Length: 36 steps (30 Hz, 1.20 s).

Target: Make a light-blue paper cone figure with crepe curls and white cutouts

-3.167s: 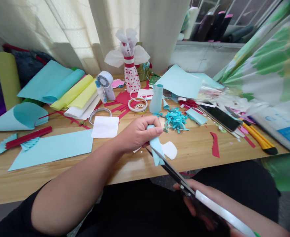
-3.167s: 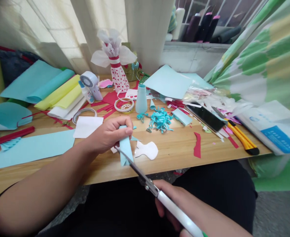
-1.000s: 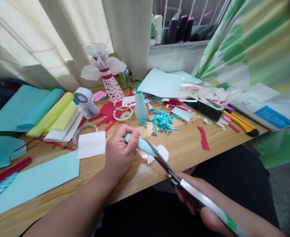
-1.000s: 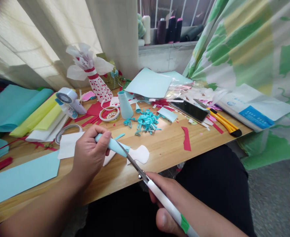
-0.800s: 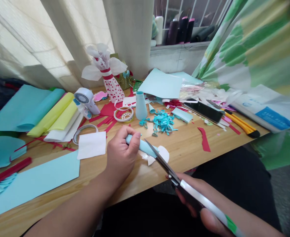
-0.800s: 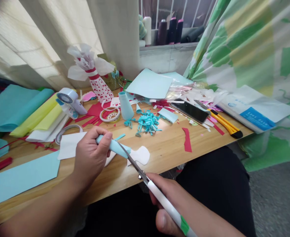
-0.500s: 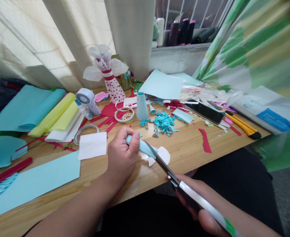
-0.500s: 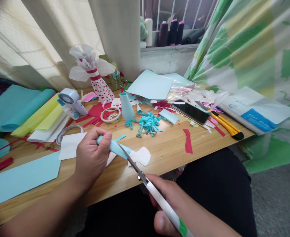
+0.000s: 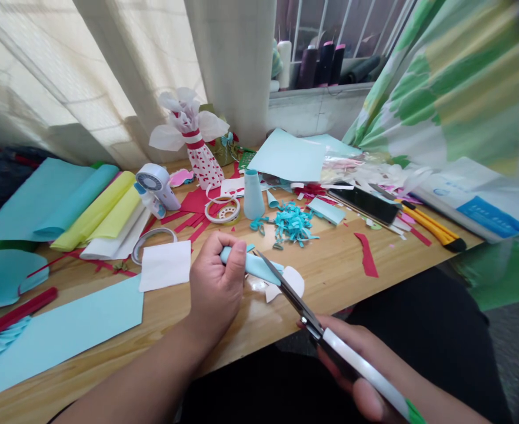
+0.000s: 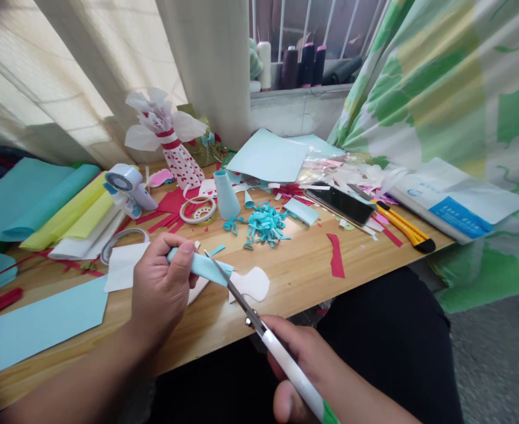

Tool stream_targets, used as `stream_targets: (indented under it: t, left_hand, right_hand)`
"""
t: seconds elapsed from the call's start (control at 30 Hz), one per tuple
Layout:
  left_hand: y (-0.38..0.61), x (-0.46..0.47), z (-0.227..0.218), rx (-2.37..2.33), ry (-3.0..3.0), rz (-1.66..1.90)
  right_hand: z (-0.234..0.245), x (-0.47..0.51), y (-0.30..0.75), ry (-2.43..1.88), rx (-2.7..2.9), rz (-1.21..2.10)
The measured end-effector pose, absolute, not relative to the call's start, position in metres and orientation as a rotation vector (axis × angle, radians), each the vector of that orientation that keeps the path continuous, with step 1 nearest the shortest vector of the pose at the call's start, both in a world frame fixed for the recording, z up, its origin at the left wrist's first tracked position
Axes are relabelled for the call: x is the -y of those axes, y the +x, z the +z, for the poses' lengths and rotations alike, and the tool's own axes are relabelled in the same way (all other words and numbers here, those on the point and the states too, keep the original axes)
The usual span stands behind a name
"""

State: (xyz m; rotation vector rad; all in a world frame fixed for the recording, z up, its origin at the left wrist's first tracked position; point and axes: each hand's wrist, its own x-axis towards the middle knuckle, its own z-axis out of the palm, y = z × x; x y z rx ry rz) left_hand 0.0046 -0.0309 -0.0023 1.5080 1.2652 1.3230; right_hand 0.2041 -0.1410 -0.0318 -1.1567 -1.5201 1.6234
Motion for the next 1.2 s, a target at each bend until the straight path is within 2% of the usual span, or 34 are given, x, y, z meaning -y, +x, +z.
stream_targets:
  t: [0.23, 0.37, 0.47, 0.6, 0.77, 0.93, 1.07, 1.2]
  left_hand:
    - [0.006, 0.032, -0.002, -1.182, 1.439, 1.336]
    - [0.005, 0.03, -0.001, -1.176, 1.413, 1.341]
    - [0.004, 0.026, -0.001, -1.166, 1.33, 1.414]
    - [0.003, 0.023, -0.001, -1.031, 1.182, 1.489]
    - [0.008, 0.031, -0.002, -0.927, 1.132, 1.419]
    - [0.014, 0.043, -0.004, -0.905, 1.203, 1.392]
    - [0.016, 0.038, -0.001, -0.808, 1.0, 1.292]
    - [0.015, 0.025, 0.003, -0.786, 0.659, 1.159]
  right_hand:
    - [-0.03, 0.139, 0.209, -1.115, 1.551, 1.669]
    - [-0.047, 0.137, 0.213, -1.04, 1.509, 1.825]
    - [-0.063, 0.141, 0.218, -0.99, 1.495, 1.81]
    - [-0.066, 0.151, 0.225, -1.028, 1.398, 1.655]
    - [-0.027, 0.144, 0.207, -1.114, 1.146, 1.338]
    - [0.001, 0.113, 0.17, -1.032, 1.017, 1.263]
    - [0.013, 0.086, 0.189, -1.321, 1.17, 1.086]
    - [0.01, 0.065, 0.264, -1.894, 1.666, 0.486]
